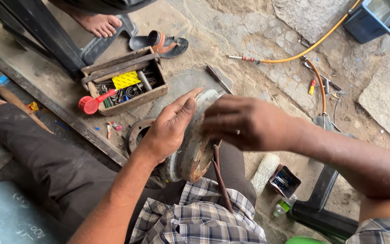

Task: The recorder cleans and scrapes rust/debris from a mechanical wheel hub and brake drum component using a metal file or rod.

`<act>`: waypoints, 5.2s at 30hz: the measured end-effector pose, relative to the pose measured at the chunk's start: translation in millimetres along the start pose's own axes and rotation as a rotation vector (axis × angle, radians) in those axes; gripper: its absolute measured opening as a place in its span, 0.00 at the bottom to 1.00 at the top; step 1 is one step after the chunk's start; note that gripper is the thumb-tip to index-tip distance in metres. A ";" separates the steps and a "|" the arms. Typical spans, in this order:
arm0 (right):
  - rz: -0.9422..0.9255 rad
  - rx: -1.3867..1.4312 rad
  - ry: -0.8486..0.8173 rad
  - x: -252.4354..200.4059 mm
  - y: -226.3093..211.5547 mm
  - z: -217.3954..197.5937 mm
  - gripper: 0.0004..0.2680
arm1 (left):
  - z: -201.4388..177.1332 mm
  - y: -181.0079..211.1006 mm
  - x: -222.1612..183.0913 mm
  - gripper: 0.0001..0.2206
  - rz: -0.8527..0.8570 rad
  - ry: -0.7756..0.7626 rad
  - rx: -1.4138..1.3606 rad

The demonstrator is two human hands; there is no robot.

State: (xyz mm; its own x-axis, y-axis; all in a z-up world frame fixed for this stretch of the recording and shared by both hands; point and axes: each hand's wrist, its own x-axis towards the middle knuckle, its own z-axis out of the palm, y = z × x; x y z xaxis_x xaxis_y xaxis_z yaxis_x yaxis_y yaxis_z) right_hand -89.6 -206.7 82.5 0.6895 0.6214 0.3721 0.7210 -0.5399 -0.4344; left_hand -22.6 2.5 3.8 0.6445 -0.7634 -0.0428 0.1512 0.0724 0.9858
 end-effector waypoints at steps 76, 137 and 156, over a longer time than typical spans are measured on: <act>0.889 -0.173 0.175 6.8 -20.0 33.7 0.08 | -39.9 1.7 0.7 0.40 -0.046 -0.091 -0.093; 0.575 0.142 0.430 -117.3 13.8 105.8 0.11 | -1.7 3.5 -10.9 0.18 -0.209 0.114 -0.478; 1.650 0.062 0.318 -346.0 253.4 362.2 0.12 | -108.9 -86.0 -110.7 0.17 -0.318 0.624 -0.323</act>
State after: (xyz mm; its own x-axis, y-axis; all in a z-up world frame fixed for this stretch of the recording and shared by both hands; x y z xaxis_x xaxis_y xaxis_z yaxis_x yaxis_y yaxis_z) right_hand -170.5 -352.8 -453.4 0.6441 -0.6822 -0.3461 -0.7346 -0.4255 -0.5285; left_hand -25.3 150.7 -93.9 0.8220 -0.2824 -0.4945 0.5497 0.1666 0.8186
